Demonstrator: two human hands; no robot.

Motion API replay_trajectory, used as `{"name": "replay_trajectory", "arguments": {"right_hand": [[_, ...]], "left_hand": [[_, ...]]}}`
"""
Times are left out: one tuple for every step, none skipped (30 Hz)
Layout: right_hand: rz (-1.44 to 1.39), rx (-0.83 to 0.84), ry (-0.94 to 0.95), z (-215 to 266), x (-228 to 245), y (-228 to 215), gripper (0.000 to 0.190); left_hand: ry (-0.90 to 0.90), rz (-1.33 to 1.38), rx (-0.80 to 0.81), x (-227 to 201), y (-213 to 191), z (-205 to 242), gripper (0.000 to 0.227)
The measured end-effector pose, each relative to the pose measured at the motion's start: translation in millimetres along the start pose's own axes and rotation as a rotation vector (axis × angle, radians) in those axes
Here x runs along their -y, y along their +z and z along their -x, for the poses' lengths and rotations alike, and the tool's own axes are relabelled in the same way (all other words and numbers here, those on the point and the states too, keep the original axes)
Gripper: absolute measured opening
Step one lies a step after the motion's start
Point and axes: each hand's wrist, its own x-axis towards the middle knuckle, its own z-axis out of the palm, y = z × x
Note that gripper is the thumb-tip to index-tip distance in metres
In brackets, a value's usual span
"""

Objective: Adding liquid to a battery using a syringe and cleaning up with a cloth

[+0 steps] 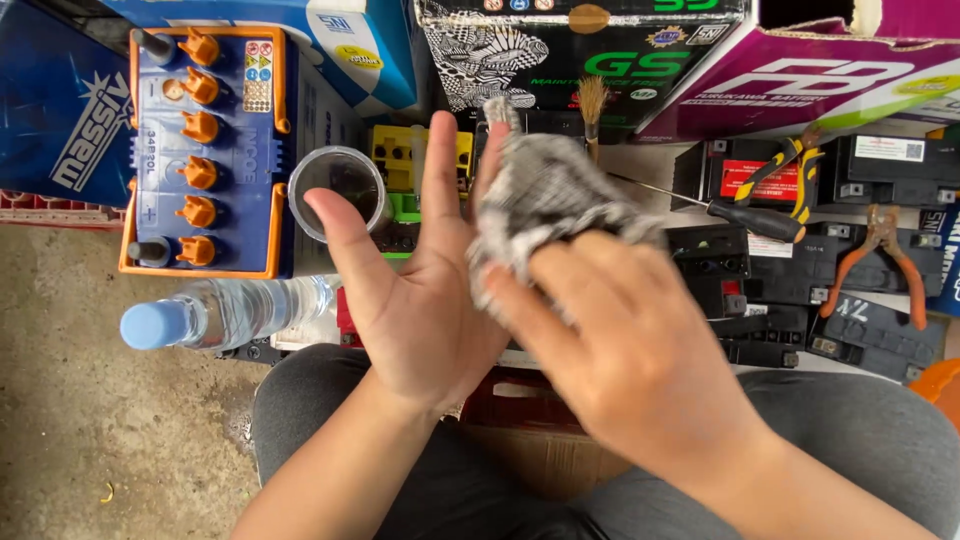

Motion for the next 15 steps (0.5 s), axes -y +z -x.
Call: {"name": "replay_trajectory", "arguments": {"right_hand": [[0.072,0.056,0.085,0,-8,3,0.017],[0.142,0.115,0.176,1,-14,7,0.016],[0.14,0.116,0.179,4,-15,3,0.016],[0.117,0.043,0.182,7,-19,-2,0.017],[0.095,-0.03,0.184,10,-23,-6,0.025],[0.088,-0.028,0.178,11,-18,-8,0.025],[0.107,-0.052,0.143,12,-13,-10,0.028],[0.13,-0.08,0.113,13,-8,-11,0.033],[0.128,-0.081,0.112,11,-3,-8,0.033],[0.082,-0.025,0.077,10,0,-5,0.029],[0.036,0.031,0.042,9,4,-2,0.026],[0.037,0.033,0.047,9,2,-1,0.026],[0.04,0.029,0.035,8,0,-1,0.025],[0.042,0.025,0.02,7,-3,0,0.025],[0.043,0.025,0.021,9,-10,1,0.025]], "left_hand": [[-0.023,-0.056,0.007,1,0,-1,0.102],[-0.051,-0.112,0.01,2,0,-1,0.101],[-0.053,-0.112,0.007,1,-1,0,0.101],[-0.049,-0.089,-0.014,0,-2,-1,0.101],[-0.045,-0.065,-0.035,-1,-3,-2,0.101],[-0.037,-0.065,-0.04,-2,-4,-4,0.101],[-0.027,-0.074,-0.04,-2,-5,-6,0.1],[-0.023,-0.086,-0.035,-3,-7,-9,0.099],[-0.021,-0.088,-0.036,-3,-5,-6,0.099],[-0.025,-0.063,-0.03,-2,-4,-6,0.1],[-0.029,-0.038,-0.024,0,-2,-6,0.101],[-0.034,-0.037,-0.026,-1,-2,-5,0.101],[-0.037,-0.072,-0.01,-2,-1,-3,0.102],[-0.036,-0.107,0.008,-3,0,-2,0.103],[-0.037,-0.107,0.008,-1,4,2,0.103]]}}
